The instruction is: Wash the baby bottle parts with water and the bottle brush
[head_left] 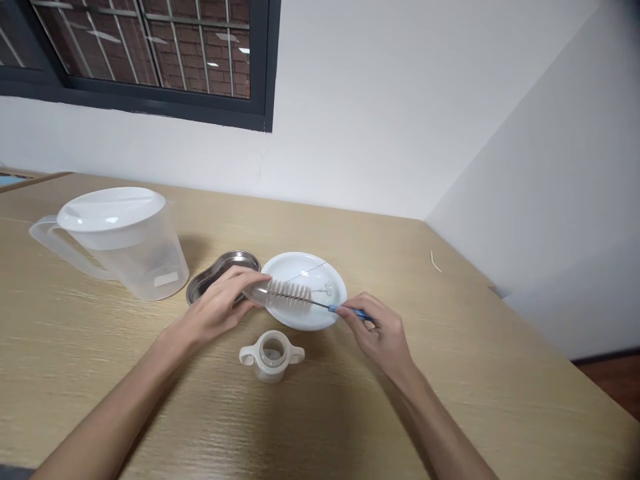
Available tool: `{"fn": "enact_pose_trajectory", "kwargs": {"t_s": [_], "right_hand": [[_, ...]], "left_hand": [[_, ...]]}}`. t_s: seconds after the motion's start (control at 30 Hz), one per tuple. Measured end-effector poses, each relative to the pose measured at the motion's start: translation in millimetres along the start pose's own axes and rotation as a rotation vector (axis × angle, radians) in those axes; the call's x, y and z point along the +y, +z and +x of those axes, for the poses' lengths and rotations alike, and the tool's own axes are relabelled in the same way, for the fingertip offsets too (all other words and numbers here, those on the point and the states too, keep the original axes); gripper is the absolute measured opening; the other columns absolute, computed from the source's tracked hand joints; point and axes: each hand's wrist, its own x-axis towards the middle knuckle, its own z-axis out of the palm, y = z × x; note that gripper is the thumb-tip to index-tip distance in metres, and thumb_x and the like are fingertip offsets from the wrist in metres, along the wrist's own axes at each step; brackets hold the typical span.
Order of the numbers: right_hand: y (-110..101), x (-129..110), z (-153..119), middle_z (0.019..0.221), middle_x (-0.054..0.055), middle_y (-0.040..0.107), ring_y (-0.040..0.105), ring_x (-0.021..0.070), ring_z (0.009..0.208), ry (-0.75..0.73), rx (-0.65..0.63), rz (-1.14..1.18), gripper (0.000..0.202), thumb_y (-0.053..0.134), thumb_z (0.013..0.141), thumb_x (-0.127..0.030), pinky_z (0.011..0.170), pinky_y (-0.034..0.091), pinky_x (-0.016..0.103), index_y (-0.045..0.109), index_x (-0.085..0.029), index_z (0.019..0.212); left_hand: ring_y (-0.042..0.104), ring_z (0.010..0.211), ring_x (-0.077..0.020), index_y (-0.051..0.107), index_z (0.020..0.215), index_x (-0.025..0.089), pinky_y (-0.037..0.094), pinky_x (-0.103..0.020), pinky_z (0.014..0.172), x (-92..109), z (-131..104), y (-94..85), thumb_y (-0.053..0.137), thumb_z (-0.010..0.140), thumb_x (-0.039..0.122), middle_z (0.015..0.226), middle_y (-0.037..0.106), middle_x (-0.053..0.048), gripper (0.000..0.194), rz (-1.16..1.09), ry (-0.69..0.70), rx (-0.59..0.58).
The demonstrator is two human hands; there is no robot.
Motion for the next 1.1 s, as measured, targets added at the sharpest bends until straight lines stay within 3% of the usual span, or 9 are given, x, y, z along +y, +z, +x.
{"fn": "enact_pose_trajectory", "kwargs": {"t_s": [0.1,0.23,0.33,0.43,0.53,0.8,0.9,1.0,1.1], "right_hand": [[-2.6,-1.2,-0.3,0.068,0.001,0.061,0.052,0.0133,0.058,0.105,-0.026,-0.001,0.026,0.054,0.098,-0.035,0.050,0.039,0.027,0.067,-0.019,0.081],[-3.1,-0.4,-1.9,0.074,0.000,0.065,0.054,0.0122,0.056,0.219,-0.078,0.016,0.024,0.064,0.091,-0.043,0.050,0.043,0.025,0.064,-0.020,0.097],[-2.6,0.9,-1.5,0.081,0.002,0.066,0.057,0.0134,0.061,0.140,-0.038,-0.020,0.024,0.073,0.085,-0.040,0.053,0.047,0.026,0.061,-0.021,0.096],[-3.9,1.6,0.4,0.085,0.005,0.066,0.057,0.0152,0.065,0.013,-0.002,-0.027,0.014,0.069,0.089,-0.035,0.056,0.047,0.029,0.064,-0.022,0.092],[-6.6,1.7,1.9,0.083,0.005,0.066,0.053,0.0143,0.060,0.011,0.026,-0.008,0.013,0.068,0.090,-0.034,0.052,0.044,0.029,0.066,-0.021,0.093],[-6.7,0.3,0.0,0.056,-0.003,0.047,0.042,0.0114,0.051,0.276,-0.139,-0.026,0.044,0.051,0.097,-0.049,0.048,0.031,0.026,0.060,-0.019,0.065],[-3.9,2.3,-1.5,0.065,-0.002,0.053,0.049,0.0130,0.060,0.232,-0.188,-0.073,0.037,0.049,0.099,-0.047,0.055,0.037,0.026,0.062,-0.019,0.079],[-2.4,5.1,-2.3,0.080,0.000,0.059,0.055,0.0146,0.066,0.188,-0.132,-0.098,0.033,0.066,0.089,-0.047,0.059,0.043,0.027,0.059,-0.020,0.106],[-2.6,6.3,-1.8,0.082,0.002,0.060,0.054,0.0143,0.065,0.086,-0.089,-0.108,0.023,0.069,0.089,-0.040,0.058,0.043,0.027,0.058,-0.021,0.096]], "left_hand": [[0.060,0.118,-0.0225,0.051,0.133,0.028,0.053,-0.040,0.099,3.6,-0.7,-0.9,0.058,0.094,0.021,0.124,0.062,-0.007,0.040,-0.002,0.011,0.007],[0.058,0.122,-0.0233,0.049,0.135,0.029,0.050,-0.042,0.103,0.5,-2.1,-4.3,0.059,0.095,0.027,0.129,0.060,-0.007,0.041,0.018,-0.040,-0.025],[0.057,0.123,-0.0251,0.048,0.136,0.029,0.050,-0.044,0.105,-3.4,-2.1,-4.9,0.060,0.094,0.031,0.132,0.059,-0.007,0.044,0.035,-0.075,-0.042],[0.059,0.120,-0.0257,0.049,0.136,0.028,0.051,-0.044,0.102,-4.7,-2.0,-1.7,0.061,0.093,0.031,0.128,0.061,-0.008,0.044,0.044,-0.064,-0.043],[0.062,0.114,-0.0243,0.051,0.135,0.029,0.055,-0.041,0.096,-3.0,-3.6,4.7,0.061,0.093,0.028,0.123,0.062,-0.008,0.043,0.027,-0.033,-0.029],[0.063,0.109,-0.0216,0.051,0.135,0.030,0.055,-0.037,0.092,0.2,-4.2,7.5,0.060,0.094,0.025,0.118,0.062,-0.007,0.043,0.011,-0.029,-0.029],[0.062,0.114,-0.0237,0.051,0.134,0.030,0.053,-0.040,0.096,-1.1,-2.0,1.0,0.061,0.094,0.031,0.123,0.063,-0.006,0.042,0.027,-0.034,-0.007],[0.061,0.116,-0.0253,0.050,0.134,0.029,0.053,-0.042,0.098,-1.5,-1.2,-3.2,0.061,0.094,0.036,0.126,0.063,-0.007,0.042,0.033,-0.064,-0.021],[0.062,0.115,-0.0254,0.050,0.133,0.029,0.053,-0.042,0.096,-0.6,-1.3,-3.2,0.061,0.093,0.037,0.125,0.064,-0.007,0.042,0.026,-0.065,-0.025]]}}
